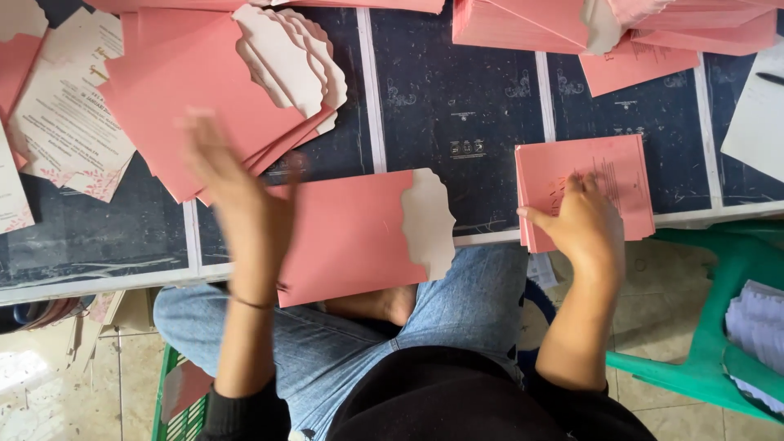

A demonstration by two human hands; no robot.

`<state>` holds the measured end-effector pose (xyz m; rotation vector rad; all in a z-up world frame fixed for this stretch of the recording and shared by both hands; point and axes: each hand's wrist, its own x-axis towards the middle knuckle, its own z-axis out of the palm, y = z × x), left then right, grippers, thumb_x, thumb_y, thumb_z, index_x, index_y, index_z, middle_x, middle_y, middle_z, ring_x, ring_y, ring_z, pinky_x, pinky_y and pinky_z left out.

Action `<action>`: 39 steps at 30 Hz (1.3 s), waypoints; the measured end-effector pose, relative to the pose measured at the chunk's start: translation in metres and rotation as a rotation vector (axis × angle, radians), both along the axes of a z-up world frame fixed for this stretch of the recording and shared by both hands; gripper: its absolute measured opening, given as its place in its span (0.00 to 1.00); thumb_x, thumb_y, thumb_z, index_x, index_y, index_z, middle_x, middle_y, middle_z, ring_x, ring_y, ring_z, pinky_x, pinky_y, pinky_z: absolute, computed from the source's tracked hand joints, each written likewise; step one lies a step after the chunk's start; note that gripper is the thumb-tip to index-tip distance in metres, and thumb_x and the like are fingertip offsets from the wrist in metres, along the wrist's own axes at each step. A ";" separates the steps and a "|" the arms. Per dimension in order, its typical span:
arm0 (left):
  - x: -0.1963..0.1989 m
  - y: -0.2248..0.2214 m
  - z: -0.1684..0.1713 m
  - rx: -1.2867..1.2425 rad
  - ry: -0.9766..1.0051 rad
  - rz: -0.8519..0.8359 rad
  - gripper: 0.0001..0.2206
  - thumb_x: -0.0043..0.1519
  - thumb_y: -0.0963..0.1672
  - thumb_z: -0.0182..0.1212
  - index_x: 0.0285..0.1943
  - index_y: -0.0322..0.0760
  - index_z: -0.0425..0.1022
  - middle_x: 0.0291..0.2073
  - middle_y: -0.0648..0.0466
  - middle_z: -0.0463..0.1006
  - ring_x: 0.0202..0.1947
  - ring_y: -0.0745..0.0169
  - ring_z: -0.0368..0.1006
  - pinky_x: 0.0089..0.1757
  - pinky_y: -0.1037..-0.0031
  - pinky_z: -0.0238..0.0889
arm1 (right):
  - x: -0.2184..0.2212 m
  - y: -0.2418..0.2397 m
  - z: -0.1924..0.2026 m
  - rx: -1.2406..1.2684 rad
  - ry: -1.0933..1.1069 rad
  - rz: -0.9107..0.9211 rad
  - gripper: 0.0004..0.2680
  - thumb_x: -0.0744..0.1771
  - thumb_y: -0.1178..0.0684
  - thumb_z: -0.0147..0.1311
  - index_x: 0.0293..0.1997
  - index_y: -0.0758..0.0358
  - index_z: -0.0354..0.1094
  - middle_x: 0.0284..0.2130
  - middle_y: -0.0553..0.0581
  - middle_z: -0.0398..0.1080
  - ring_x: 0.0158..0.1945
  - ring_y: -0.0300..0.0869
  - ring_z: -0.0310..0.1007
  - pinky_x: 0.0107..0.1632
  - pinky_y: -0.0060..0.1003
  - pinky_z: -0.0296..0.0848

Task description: The person inserts white invitation cards into pink envelopes with a decorative cutout, then closes and stacks them. The person handles the envelopes and cards by hand, repeatedly picking, inserting, and stacking the finished units.

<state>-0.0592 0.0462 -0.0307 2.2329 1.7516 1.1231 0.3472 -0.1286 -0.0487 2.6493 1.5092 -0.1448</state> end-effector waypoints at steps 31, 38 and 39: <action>0.045 -0.047 0.041 0.159 0.104 -0.282 0.38 0.56 0.53 0.83 0.74 0.36 0.73 0.62 0.49 0.79 0.56 0.48 0.73 0.63 0.53 0.58 | -0.074 0.007 0.089 1.062 0.799 0.281 0.26 0.70 0.76 0.58 0.80 0.79 0.55 0.64 0.83 0.72 0.57 0.53 0.77 0.54 0.36 0.75; 0.043 -0.045 0.040 0.246 0.151 -0.271 0.37 0.61 0.55 0.84 0.74 0.38 0.74 0.66 0.53 0.80 0.56 0.49 0.75 0.64 0.50 0.57 | -0.074 0.000 0.095 1.065 0.794 0.303 0.25 0.69 0.77 0.57 0.79 0.85 0.54 0.68 0.84 0.68 0.61 0.54 0.73 0.61 0.37 0.70; 0.043 -0.045 0.039 0.246 0.150 -0.271 0.37 0.61 0.55 0.84 0.74 0.38 0.74 0.66 0.53 0.80 0.56 0.49 0.75 0.64 0.50 0.57 | -0.075 -0.002 0.097 1.065 0.794 0.304 0.25 0.69 0.77 0.57 0.79 0.85 0.54 0.68 0.84 0.68 0.61 0.54 0.73 0.61 0.37 0.70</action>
